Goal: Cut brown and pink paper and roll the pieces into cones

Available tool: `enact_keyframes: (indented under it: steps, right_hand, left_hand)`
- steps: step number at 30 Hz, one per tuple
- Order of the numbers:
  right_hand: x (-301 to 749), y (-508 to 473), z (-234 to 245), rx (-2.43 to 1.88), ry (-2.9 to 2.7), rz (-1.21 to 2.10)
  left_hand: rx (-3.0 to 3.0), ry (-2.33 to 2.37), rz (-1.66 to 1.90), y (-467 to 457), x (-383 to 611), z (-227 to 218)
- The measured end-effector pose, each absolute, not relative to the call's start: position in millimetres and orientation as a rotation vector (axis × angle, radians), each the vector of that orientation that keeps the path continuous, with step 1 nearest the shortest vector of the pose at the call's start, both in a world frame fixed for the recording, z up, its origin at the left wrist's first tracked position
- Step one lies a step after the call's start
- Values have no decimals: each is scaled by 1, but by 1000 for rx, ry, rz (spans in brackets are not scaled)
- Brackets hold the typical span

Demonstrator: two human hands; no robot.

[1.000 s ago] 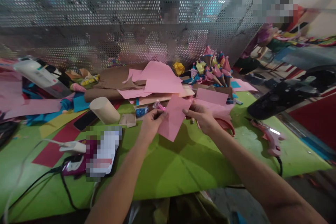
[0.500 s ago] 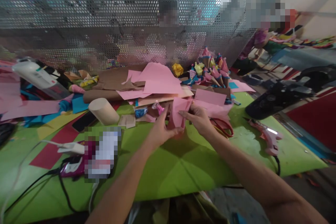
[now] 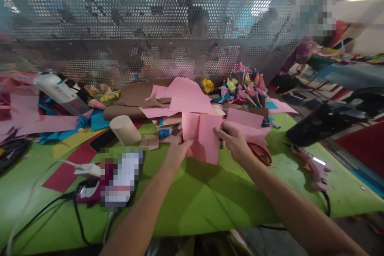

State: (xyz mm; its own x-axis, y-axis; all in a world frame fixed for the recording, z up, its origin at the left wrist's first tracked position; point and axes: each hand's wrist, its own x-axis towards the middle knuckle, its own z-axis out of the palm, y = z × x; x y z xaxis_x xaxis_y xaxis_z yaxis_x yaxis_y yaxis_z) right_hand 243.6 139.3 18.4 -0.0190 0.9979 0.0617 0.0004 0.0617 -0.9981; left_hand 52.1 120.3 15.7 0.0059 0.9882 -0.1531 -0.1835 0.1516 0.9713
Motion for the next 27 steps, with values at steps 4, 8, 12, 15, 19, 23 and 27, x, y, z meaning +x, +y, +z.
enact_keyframes:
  steps: [4, 8, 12, 15, 19, 23, 27]
  right_hand:
    - [238, 136, 21, -1077, -1220, 1245]
    - [233, 132, 23, -1025, -1229, 1361]
    - [231, 130, 19, -1005, -1268, 1404]
    - [231, 133, 14, -1047, -1245, 1385]
    - [235, 138, 13, -1085, -1178, 1318]
    - [239, 140, 17, -1072, -1142, 1322]
    - [240, 139, 21, -1040, -1062, 1376]
  left_hand:
    - [934, 1153, 1236, 123, 54, 16]
    - [986, 1154, 1326, 126, 55, 13]
    - [1042, 1275, 1309, 125, 55, 13]
    - [1013, 1313, 1303, 124, 53, 16]
    - [938, 1229, 1310, 124, 50, 17]
    - [932, 1187, 1301, 127, 46, 15]
    - [897, 1177, 1271, 128, 42, 17]
